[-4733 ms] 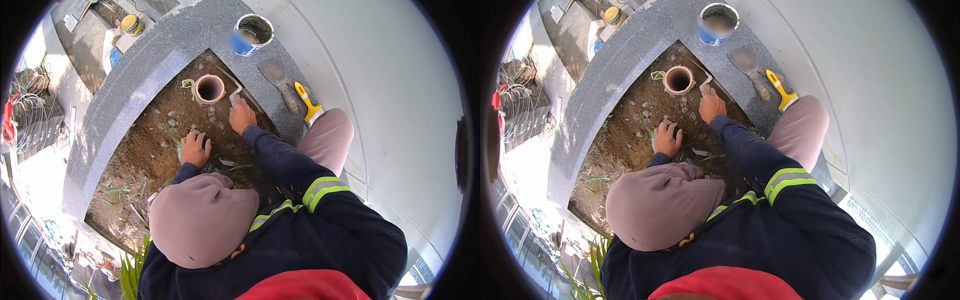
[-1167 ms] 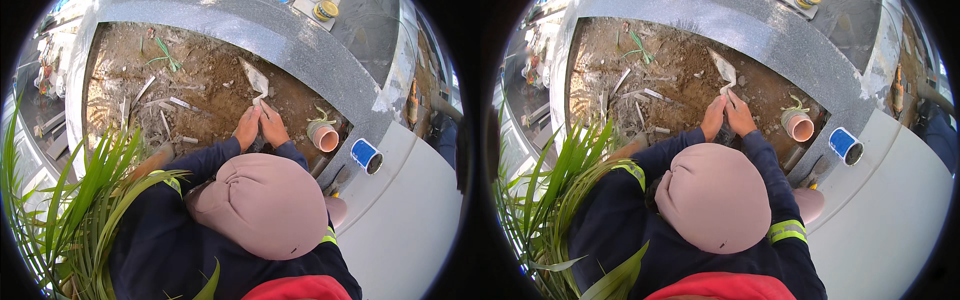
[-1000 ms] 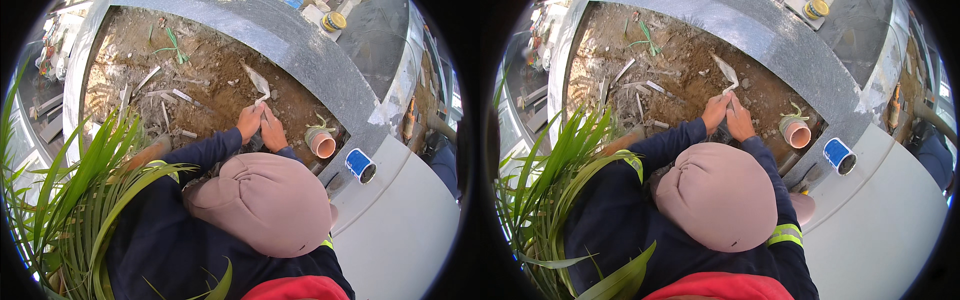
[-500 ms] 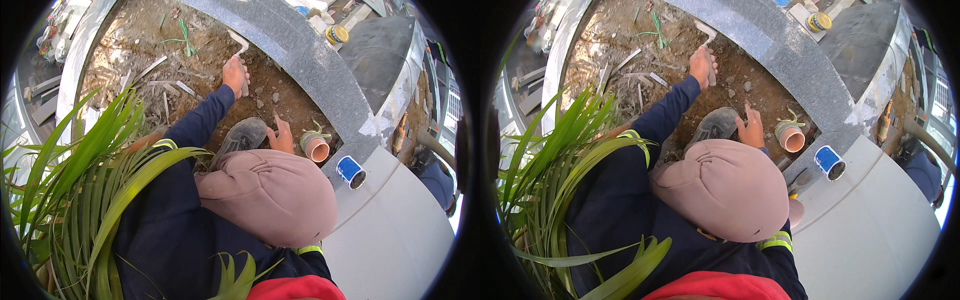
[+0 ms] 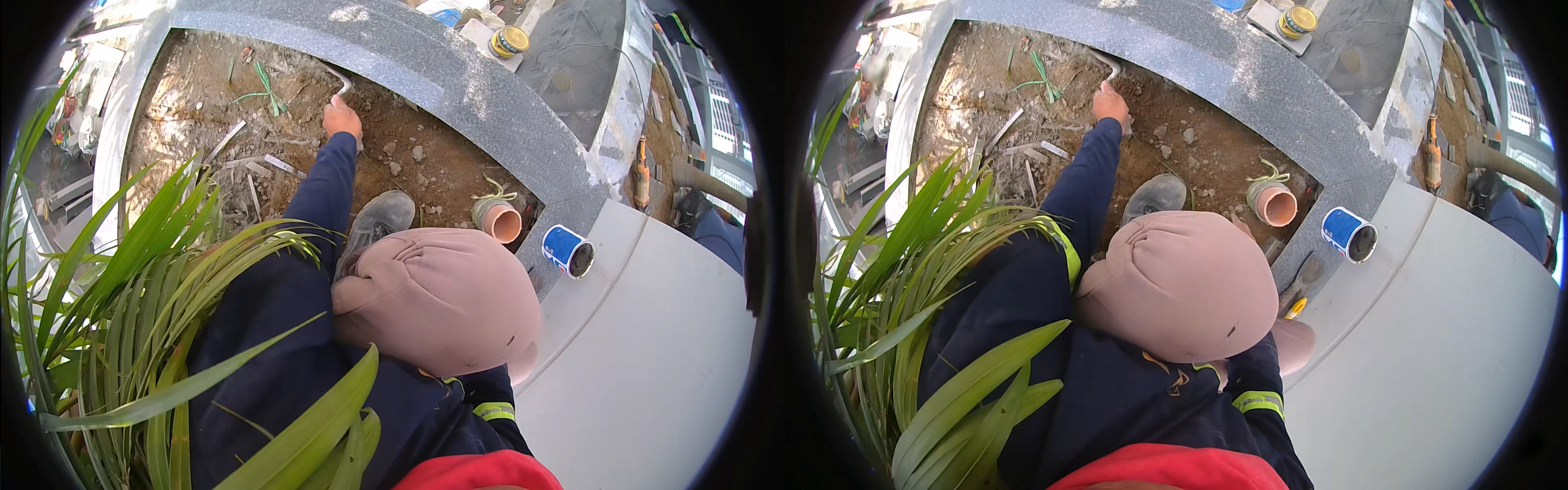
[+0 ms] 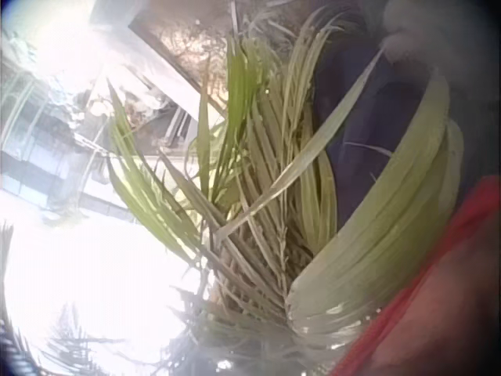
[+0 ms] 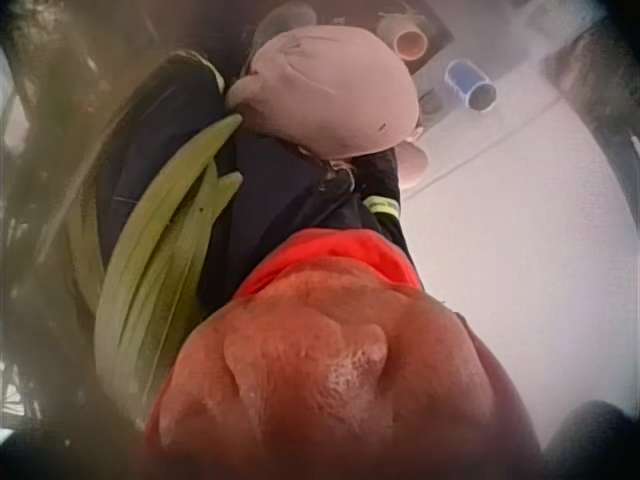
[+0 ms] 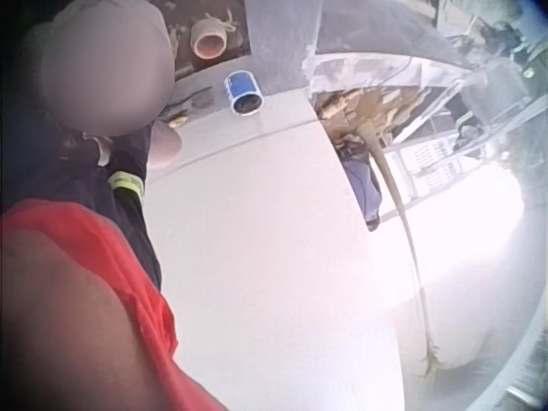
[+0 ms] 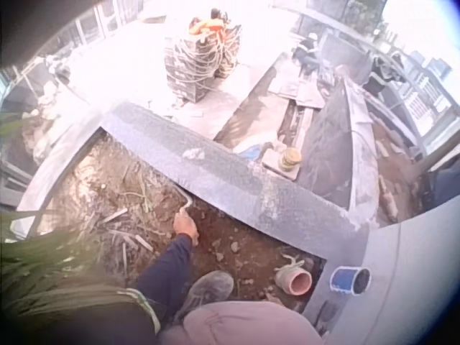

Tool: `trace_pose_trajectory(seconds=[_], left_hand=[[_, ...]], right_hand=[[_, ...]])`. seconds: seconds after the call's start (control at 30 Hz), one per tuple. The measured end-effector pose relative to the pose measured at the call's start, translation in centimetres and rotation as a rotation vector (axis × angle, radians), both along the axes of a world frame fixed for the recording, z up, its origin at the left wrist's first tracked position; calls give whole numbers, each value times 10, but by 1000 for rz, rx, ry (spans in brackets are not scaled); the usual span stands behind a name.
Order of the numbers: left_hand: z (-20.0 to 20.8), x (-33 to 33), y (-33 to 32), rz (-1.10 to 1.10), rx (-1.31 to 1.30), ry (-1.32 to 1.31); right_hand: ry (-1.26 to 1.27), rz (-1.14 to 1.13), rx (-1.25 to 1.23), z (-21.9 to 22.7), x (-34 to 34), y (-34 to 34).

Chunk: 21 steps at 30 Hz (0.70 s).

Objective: The person kneels on the ground and uses a trowel to apply a white sealant along the edge of a curved concrete structure. They smooth the sealant with the trowel and their fingers, working along the perimeter of the structure.

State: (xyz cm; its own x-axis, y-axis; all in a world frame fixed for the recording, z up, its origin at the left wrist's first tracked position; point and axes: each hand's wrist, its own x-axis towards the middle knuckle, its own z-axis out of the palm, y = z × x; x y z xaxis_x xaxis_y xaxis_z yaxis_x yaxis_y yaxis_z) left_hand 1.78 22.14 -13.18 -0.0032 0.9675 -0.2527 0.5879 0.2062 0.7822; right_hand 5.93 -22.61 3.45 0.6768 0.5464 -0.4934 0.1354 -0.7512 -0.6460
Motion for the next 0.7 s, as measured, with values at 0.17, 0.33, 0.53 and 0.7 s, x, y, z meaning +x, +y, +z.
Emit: trace_pose_trajectory(seconds=[0.17, 0.33, 0.53, 0.7], left_hand=[[79, 5, -64, 246, -442, -403], [81, -26, -144, -316, -274, -215], [115, -10, -193, -394, -415, -321], [87, -45, -52, -126, 52, 67]], right_hand=[[-21, -151, 40, 27, 4, -18], [-87, -90, 134, 42, -1, 2], [-143, -39, 254, 27, -1, -5], [-138, 15, 162, 31, 6, -2]])
